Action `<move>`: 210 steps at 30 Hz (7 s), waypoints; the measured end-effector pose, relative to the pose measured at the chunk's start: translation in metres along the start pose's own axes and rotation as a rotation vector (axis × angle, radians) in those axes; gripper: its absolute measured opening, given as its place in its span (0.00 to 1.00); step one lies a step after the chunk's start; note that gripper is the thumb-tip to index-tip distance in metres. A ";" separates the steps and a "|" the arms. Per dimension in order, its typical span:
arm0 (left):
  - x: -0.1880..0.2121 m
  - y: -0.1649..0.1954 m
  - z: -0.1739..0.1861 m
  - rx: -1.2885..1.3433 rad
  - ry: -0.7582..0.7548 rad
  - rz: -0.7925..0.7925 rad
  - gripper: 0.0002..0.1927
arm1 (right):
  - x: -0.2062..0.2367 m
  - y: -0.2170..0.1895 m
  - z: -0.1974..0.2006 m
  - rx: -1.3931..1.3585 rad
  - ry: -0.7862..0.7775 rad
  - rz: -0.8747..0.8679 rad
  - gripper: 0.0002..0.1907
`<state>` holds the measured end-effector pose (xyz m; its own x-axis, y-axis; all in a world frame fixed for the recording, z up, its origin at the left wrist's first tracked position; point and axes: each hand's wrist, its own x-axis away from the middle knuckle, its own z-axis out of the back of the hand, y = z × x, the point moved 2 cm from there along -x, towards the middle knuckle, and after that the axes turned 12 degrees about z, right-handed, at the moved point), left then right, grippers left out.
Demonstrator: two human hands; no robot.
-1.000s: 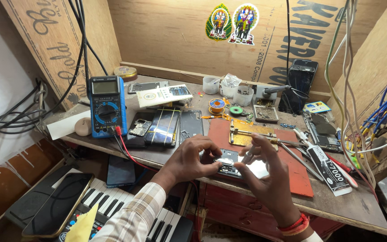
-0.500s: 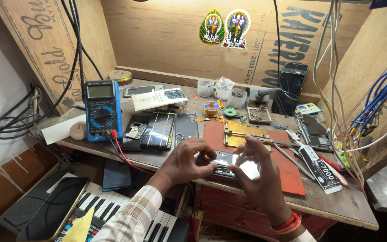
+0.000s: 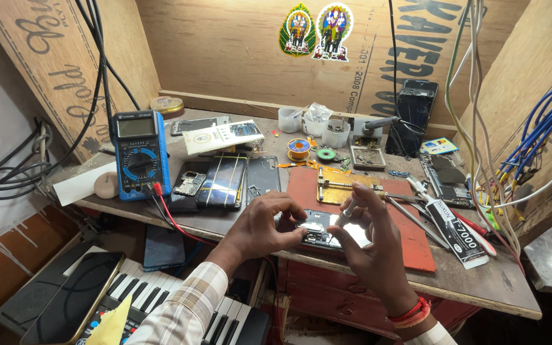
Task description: The person works at a cluttered repair bench, holding a smartphone with one hand while using a metal prying tool with the other to work around the edge of the phone's screen and back cover. They reposition the phone and continue prying along its edges throughout the episode.
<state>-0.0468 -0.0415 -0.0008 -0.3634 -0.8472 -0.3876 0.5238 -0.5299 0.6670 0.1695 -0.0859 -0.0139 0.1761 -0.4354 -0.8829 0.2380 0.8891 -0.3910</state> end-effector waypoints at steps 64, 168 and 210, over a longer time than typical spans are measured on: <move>0.001 -0.001 -0.001 0.000 0.019 -0.039 0.09 | 0.000 -0.005 0.005 -0.074 0.003 0.011 0.43; 0.000 -0.002 -0.001 0.001 0.033 -0.024 0.09 | 0.003 -0.003 0.005 -0.070 0.123 -0.028 0.41; -0.002 -0.002 -0.004 0.068 -0.070 -0.016 0.03 | 0.005 -0.003 0.004 -0.046 0.236 -0.018 0.42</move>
<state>-0.0441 -0.0394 -0.0040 -0.4253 -0.8326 -0.3548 0.4649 -0.5373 0.7037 0.1738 -0.0913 -0.0158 -0.0574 -0.4108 -0.9099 0.1941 0.8894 -0.4138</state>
